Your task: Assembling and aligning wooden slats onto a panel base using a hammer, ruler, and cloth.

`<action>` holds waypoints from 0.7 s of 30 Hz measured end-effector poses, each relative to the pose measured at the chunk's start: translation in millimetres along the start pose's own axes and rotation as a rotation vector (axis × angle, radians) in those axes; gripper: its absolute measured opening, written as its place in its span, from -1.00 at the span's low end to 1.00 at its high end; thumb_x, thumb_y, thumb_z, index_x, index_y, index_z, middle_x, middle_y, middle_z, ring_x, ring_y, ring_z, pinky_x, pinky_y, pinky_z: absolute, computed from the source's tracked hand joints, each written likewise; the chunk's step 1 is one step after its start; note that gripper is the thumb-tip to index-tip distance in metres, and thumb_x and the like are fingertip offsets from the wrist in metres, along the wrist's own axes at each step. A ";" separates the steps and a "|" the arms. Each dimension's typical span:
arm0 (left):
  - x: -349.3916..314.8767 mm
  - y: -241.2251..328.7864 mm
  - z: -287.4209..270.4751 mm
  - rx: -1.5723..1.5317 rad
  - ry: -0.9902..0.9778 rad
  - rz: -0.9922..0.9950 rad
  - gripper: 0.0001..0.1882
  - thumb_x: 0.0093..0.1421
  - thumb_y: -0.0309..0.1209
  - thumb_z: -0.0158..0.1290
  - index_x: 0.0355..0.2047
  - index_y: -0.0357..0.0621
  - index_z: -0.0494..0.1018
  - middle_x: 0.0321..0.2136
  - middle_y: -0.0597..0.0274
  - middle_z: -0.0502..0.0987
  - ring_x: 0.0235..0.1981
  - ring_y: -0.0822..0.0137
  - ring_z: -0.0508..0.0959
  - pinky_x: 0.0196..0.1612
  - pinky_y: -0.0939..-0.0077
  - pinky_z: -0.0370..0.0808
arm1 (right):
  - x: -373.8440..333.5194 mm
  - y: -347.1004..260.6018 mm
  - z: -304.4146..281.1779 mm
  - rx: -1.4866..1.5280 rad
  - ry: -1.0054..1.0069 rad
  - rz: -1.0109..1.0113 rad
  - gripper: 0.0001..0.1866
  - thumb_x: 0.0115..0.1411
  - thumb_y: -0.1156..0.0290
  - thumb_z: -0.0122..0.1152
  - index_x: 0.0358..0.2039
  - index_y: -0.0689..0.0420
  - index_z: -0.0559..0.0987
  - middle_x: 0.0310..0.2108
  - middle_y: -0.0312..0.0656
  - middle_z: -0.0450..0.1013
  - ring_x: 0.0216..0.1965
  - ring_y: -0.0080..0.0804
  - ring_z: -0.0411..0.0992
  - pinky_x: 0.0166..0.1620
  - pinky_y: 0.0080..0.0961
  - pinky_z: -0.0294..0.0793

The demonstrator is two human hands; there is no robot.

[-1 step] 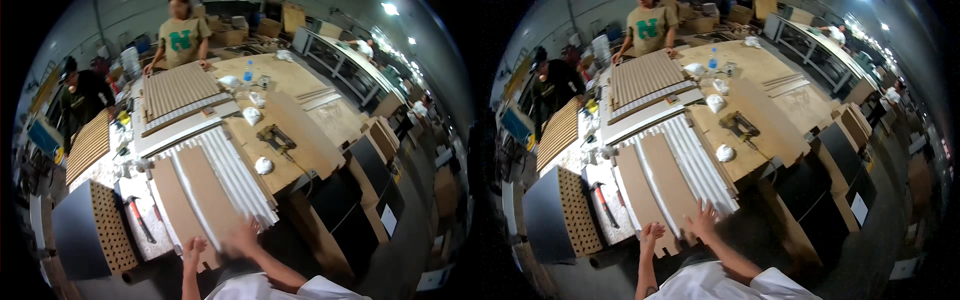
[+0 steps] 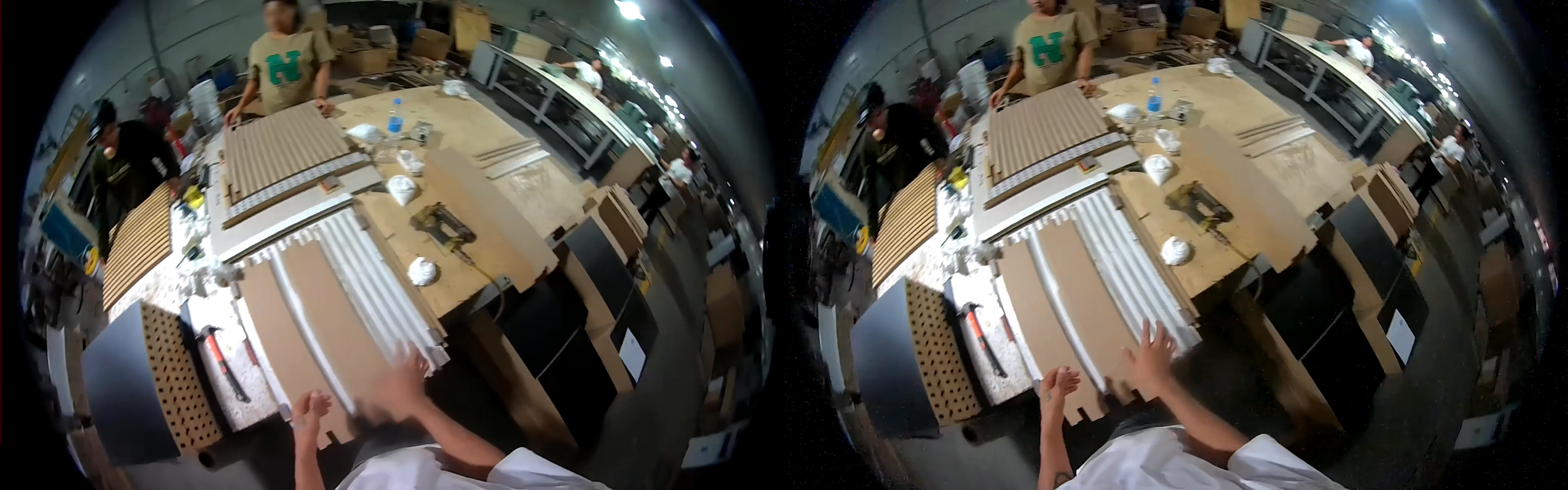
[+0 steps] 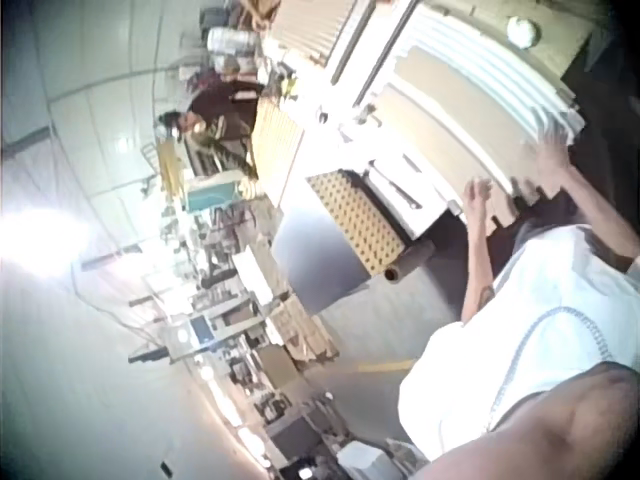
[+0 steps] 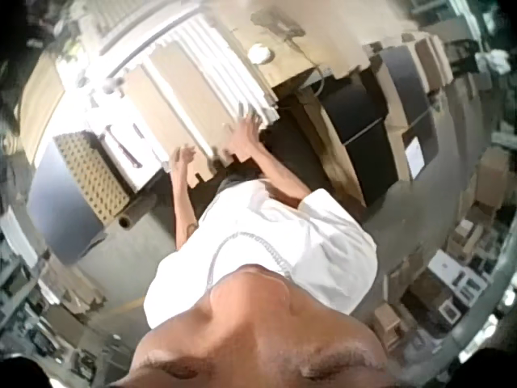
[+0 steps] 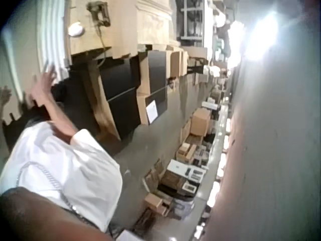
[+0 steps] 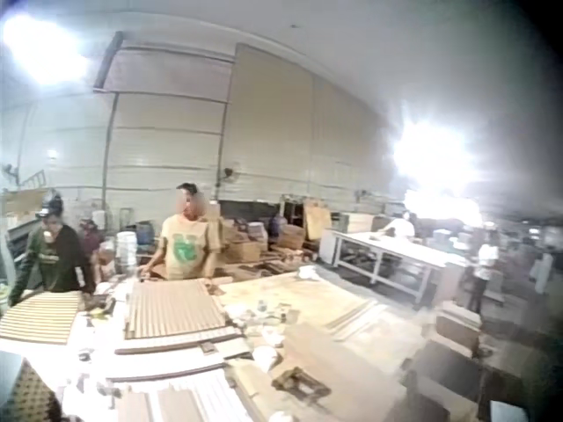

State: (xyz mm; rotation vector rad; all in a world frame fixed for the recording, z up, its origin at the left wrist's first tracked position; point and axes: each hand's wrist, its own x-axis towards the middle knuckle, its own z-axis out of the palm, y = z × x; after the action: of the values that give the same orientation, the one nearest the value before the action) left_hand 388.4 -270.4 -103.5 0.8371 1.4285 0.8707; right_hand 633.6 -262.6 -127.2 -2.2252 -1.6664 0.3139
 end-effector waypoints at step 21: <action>2.6 32.5 250.3 0.078 0.059 -0.005 -0.46 0.30 -0.02 0.00 -0.05 -0.33 0.42 -0.33 0.04 0.61 -0.30 0.28 0.63 -0.22 0.41 0.57 | 328.4 368.7 -218.0 -0.103 -0.237 0.085 0.16 -0.25 -0.02 0.51 0.28 0.20 0.09 0.18 0.42 0.02 0.26 0.40 -0.03 0.23 0.24 0.05</action>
State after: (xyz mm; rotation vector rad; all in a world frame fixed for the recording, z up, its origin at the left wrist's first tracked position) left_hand 638.4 -244.9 -79.5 0.8721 1.5243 0.8461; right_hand 1134.5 -71.5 -65.0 -2.4199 -1.7426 0.5436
